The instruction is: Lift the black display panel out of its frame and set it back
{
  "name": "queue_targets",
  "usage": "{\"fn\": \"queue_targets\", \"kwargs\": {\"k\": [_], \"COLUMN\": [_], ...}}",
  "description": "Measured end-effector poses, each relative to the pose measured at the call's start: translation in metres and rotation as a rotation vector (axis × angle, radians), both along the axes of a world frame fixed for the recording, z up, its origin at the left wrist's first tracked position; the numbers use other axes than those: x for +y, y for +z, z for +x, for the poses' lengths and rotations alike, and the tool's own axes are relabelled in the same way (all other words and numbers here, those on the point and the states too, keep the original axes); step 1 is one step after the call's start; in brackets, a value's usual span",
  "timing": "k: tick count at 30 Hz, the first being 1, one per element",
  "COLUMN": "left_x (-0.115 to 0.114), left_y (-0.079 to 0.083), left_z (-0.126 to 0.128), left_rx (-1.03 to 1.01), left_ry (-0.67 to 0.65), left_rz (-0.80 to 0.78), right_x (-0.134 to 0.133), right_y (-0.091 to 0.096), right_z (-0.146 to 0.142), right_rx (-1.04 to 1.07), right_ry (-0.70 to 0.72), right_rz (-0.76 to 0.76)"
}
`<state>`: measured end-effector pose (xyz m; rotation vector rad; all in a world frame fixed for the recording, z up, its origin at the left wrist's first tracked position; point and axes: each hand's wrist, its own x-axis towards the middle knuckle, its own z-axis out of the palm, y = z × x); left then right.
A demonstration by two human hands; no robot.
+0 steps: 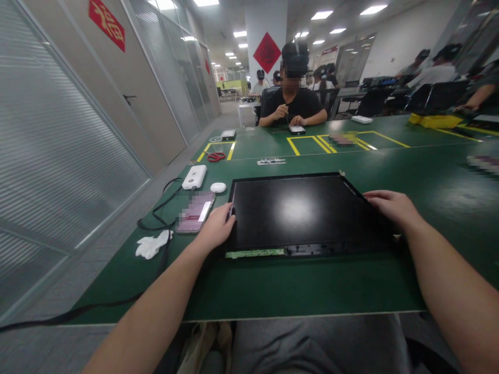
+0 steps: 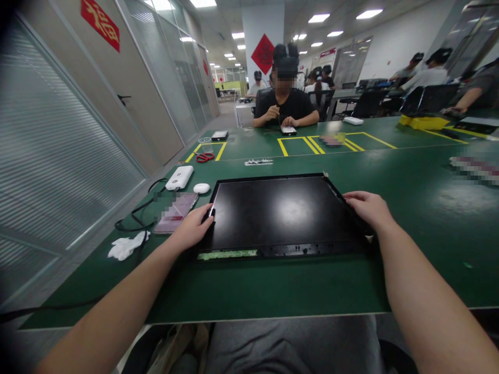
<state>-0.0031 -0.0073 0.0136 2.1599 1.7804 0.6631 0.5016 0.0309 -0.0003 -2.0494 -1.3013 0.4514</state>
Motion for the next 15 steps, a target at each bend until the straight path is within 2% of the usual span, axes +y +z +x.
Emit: {"fn": "queue_targets", "kwargs": {"k": [4, 11, 15], "left_x": [-0.001, -0.003, -0.002], "left_y": [-0.002, -0.006, -0.004], "left_z": [-0.001, -0.005, 0.000], "left_rx": [-0.052, -0.235, -0.545], "left_ry": [0.037, 0.088, 0.043], "left_rz": [0.000, -0.030, -0.056], "right_x": [-0.003, -0.006, -0.006], "right_y": [0.008, 0.015, 0.014], "right_z": [-0.006, -0.010, -0.009], "right_rx": [-0.040, -0.061, -0.057], "right_ry": [-0.040, -0.052, -0.062], "right_rz": [-0.064, -0.069, -0.066]}}
